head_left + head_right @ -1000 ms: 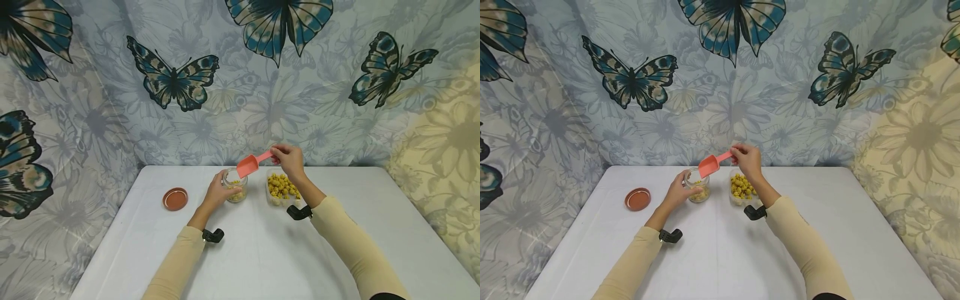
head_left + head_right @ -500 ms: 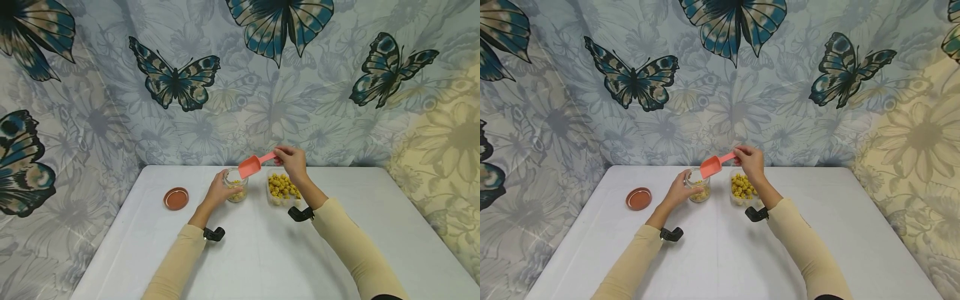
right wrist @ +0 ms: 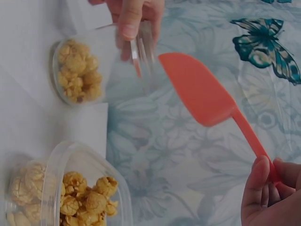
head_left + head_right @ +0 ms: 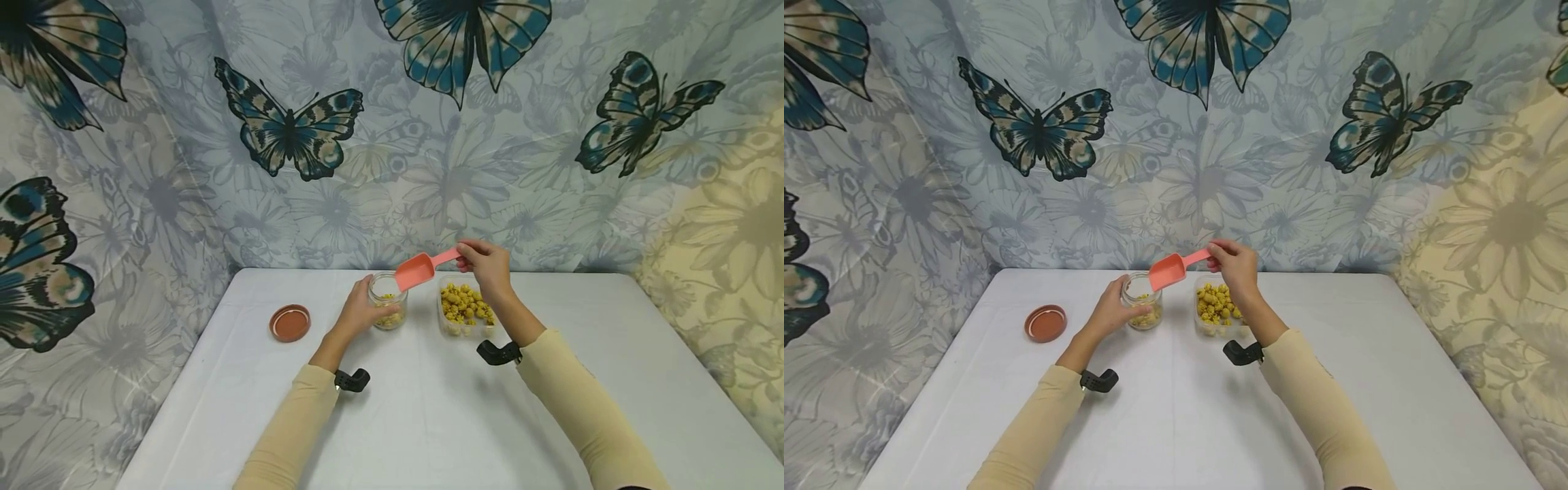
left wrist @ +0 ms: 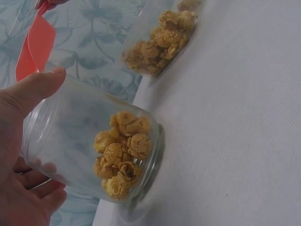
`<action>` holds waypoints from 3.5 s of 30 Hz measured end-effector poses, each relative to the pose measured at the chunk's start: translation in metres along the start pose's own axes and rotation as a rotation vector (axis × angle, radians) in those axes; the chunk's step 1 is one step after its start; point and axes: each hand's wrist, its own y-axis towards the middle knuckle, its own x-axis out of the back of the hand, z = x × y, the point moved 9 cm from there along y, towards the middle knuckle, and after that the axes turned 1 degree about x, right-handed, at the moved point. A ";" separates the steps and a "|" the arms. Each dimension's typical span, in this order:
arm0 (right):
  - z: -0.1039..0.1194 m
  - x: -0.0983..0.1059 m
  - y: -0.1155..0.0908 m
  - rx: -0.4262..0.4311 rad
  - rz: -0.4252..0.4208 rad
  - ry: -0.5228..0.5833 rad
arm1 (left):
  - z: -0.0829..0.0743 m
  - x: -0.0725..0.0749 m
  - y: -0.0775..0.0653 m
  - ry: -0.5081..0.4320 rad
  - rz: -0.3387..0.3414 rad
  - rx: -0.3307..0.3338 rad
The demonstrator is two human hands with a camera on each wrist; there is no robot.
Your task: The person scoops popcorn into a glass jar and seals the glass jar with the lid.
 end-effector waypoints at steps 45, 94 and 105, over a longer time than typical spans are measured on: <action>0.011 0.061 0.002 0.008 -0.201 0.193 | -0.079 0.008 -0.017 -0.082 -0.044 -0.265; -0.006 0.124 -0.006 0.028 -0.366 -0.082 | -0.087 -0.080 -0.024 -0.080 0.139 -0.258; -0.018 0.131 -0.004 0.036 -0.378 -0.249 | -0.072 -0.098 -0.021 -0.094 0.155 -0.185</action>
